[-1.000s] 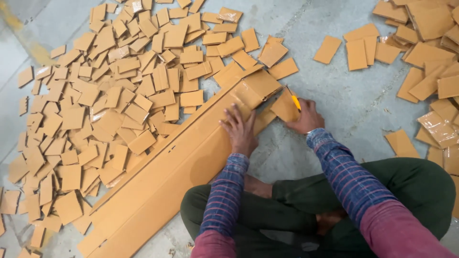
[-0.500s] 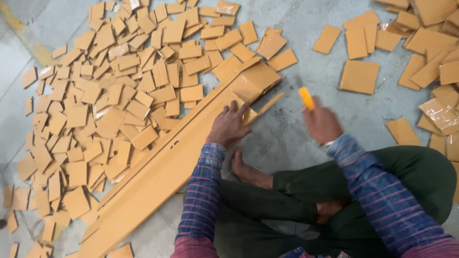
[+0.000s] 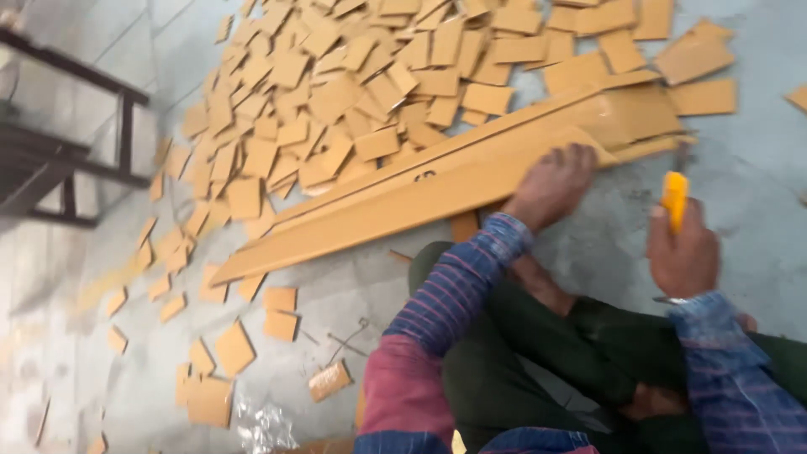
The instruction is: The person cuts long strips of cardboard into smaller rectangular pieces using a utility knife.
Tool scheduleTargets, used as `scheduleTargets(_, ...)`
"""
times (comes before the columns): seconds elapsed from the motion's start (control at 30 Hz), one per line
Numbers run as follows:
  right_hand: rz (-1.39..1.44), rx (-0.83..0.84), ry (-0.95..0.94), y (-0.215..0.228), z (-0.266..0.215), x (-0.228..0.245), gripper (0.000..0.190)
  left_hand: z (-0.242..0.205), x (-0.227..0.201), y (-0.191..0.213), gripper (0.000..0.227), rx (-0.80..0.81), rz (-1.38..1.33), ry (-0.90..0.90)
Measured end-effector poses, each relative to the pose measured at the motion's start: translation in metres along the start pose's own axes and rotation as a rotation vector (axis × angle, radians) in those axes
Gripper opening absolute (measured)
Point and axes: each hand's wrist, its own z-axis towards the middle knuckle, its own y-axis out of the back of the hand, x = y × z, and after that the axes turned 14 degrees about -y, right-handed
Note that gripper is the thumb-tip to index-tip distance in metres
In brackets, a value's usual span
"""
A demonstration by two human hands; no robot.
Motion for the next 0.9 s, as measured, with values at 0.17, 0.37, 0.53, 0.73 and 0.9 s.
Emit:
scheduleTargets(0.17, 0.258, -0.031, -0.211, 0.028, -0.014, 0.010, 0.018, 0.024, -0.011, 0.035, 0.025, 0.057, -0.298, -0.018)
scheduleTargets(0.37, 0.096, -0.046, -0.222, 0.043, -0.008, 0.025, 0.018, 0.054, 0.011, 0.033, 0.038, 0.092, -0.586, -0.029)
scheduleTargets(0.53, -0.123, -0.001, -0.124, 0.035, 0.001, 0.023, 0.034, 0.052, 0.019, 0.015, 0.041, 0.324, -0.479, 0.172)
scheduleTargets(0.73, -0.255, 0.085, -0.098, 0.017, 0.021, 0.028, 0.032, 0.043, 0.015, -0.015, 0.039, 0.304, -0.455, 0.217)
scheduleTargets(0.9, -0.303, 0.134, -0.089, 0.010, 0.032, 0.023, 0.031, 0.041, 0.012, -0.016, 0.029, 0.321, -0.454, 0.231)
